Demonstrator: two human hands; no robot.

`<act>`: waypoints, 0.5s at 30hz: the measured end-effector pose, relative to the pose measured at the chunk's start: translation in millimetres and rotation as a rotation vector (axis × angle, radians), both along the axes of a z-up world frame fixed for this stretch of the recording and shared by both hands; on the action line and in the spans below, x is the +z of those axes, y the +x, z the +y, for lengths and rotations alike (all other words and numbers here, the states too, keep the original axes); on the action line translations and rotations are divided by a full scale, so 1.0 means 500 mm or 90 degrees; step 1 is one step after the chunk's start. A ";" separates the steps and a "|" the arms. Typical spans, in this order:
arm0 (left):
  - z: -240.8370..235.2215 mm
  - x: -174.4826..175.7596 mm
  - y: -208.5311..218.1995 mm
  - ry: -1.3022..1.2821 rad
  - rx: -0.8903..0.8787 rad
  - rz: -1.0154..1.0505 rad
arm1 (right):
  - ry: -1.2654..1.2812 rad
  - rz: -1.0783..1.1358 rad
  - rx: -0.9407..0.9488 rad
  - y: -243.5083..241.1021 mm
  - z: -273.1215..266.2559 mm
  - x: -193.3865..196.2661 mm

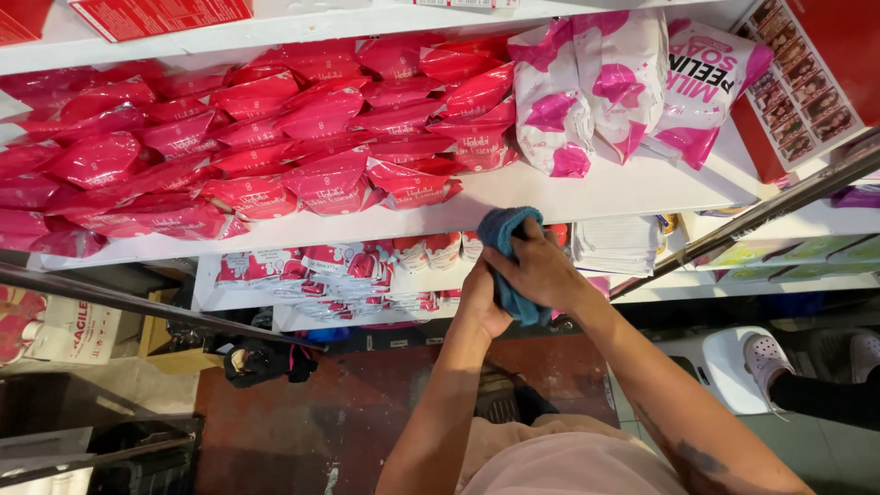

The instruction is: Cleaning and organizing boxes of hair dye on the retail shelves of a beauty supply store.

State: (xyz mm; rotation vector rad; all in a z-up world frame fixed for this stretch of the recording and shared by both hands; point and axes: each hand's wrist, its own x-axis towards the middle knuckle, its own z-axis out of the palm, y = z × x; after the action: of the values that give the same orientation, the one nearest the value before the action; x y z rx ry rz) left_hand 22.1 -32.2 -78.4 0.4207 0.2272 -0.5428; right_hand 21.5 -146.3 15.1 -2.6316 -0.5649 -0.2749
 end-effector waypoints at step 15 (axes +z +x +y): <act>0.009 0.061 0.027 0.179 0.042 -0.009 | 0.718 0.367 -0.300 0.116 -0.181 -0.200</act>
State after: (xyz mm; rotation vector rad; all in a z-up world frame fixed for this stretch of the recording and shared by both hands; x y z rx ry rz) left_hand 35.7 -27.5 -48.1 0.6873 0.3042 -0.4440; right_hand 79.4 -236.7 -84.7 -1.5583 0.3513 0.0499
